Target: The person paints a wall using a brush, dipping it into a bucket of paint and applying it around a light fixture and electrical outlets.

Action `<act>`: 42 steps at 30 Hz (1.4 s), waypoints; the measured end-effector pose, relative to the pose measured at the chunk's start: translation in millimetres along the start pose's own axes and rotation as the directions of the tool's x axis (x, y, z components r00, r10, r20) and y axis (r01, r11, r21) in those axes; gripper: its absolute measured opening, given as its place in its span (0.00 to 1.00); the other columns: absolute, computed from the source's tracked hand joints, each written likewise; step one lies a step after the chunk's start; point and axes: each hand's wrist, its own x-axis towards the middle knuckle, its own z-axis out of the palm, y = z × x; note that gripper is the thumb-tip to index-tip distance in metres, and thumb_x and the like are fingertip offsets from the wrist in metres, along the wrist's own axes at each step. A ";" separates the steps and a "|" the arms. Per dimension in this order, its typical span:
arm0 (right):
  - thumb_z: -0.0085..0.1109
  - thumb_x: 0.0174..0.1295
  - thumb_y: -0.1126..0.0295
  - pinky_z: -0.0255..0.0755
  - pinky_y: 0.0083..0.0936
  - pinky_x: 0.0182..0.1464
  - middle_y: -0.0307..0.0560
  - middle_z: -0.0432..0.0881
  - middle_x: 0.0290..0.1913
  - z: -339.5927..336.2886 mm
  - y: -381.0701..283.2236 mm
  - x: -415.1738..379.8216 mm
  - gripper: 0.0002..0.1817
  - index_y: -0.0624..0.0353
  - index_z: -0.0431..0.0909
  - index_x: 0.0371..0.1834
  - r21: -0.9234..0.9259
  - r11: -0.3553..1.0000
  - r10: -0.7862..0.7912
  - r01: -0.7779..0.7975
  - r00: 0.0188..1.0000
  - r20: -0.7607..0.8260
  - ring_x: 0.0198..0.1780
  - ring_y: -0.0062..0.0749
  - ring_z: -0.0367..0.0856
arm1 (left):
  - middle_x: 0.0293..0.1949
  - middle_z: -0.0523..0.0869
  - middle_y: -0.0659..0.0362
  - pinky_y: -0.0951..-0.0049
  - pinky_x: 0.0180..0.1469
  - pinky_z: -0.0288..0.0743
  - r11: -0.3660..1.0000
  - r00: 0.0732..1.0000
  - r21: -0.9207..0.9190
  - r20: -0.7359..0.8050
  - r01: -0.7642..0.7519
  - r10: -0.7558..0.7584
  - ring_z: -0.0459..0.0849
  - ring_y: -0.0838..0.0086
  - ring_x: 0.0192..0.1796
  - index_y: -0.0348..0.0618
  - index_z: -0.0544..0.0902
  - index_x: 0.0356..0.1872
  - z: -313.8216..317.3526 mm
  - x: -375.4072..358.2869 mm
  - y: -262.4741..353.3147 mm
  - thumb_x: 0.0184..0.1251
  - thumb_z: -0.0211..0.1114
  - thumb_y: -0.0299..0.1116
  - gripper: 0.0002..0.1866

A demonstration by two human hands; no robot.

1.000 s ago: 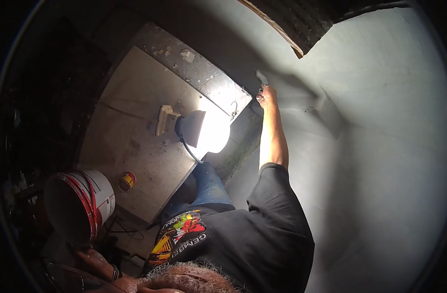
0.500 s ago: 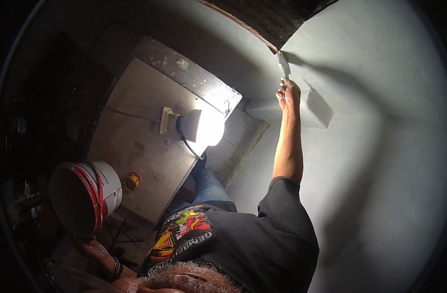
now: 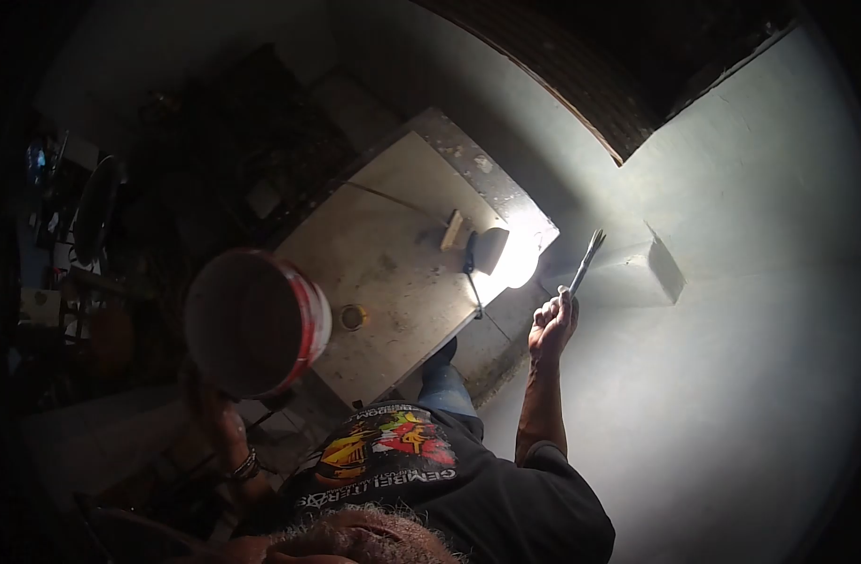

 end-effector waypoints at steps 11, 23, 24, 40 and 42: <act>0.50 0.69 0.73 0.51 0.12 0.18 0.30 0.66 0.24 83.1 45.3 -207.8 0.05 0.59 0.73 0.45 -0.145 0.985 -0.019 0.088 0.905 0.424 0.18 0.09 0.56 | 0.40 0.79 0.64 0.87 0.29 0.69 0.969 0.938 -0.174 0.328 0.174 -0.109 0.74 0.88 0.32 0.39 0.69 0.59 -129.2 6.0 -25.1 0.66 0.62 0.29 0.21; 0.68 0.54 0.66 0.76 0.31 0.39 0.52 0.84 0.34 180.9 45.1 -315.4 0.22 0.57 0.77 0.52 -0.516 0.466 0.545 0.719 0.226 0.808 0.35 0.40 0.85 | 0.37 0.72 0.67 0.83 0.36 0.67 0.992 0.979 -0.120 0.205 0.047 -0.021 0.68 0.86 0.33 0.41 0.68 0.46 -170.6 -9.7 -52.0 0.66 0.58 0.25 0.11; 0.68 0.55 0.66 0.76 0.32 0.39 0.52 0.84 0.34 180.7 47.5 -315.3 0.21 0.57 0.77 0.52 -0.482 0.493 0.532 0.724 0.188 0.826 0.36 0.40 0.85 | 0.36 0.72 0.67 0.83 0.36 0.66 0.991 0.980 -0.129 0.200 0.038 -0.012 0.68 0.86 0.33 0.41 0.68 0.46 -172.0 -12.4 -48.1 0.66 0.58 0.25 0.11; 0.69 0.52 0.64 0.76 0.36 0.38 0.53 0.84 0.33 221.3 94.9 -394.9 0.20 0.56 0.77 0.48 -0.567 0.270 0.562 0.778 0.351 0.749 0.37 0.49 0.85 | 0.40 0.75 0.65 0.82 0.42 0.69 0.986 0.898 -0.149 0.441 0.077 -0.003 0.72 0.85 0.38 0.39 0.70 0.54 -217.8 80.2 -106.7 0.64 0.60 0.24 0.18; 0.68 0.52 0.64 0.76 0.36 0.37 0.53 0.84 0.33 227.8 108.0 -412.3 0.20 0.55 0.77 0.48 -0.564 0.284 0.533 0.776 0.361 0.765 0.36 0.48 0.85 | 0.40 0.75 0.66 0.81 0.42 0.69 0.984 0.883 -0.166 0.469 0.057 0.028 0.72 0.85 0.39 0.40 0.70 0.54 -224.8 98.5 -108.5 0.64 0.61 0.24 0.18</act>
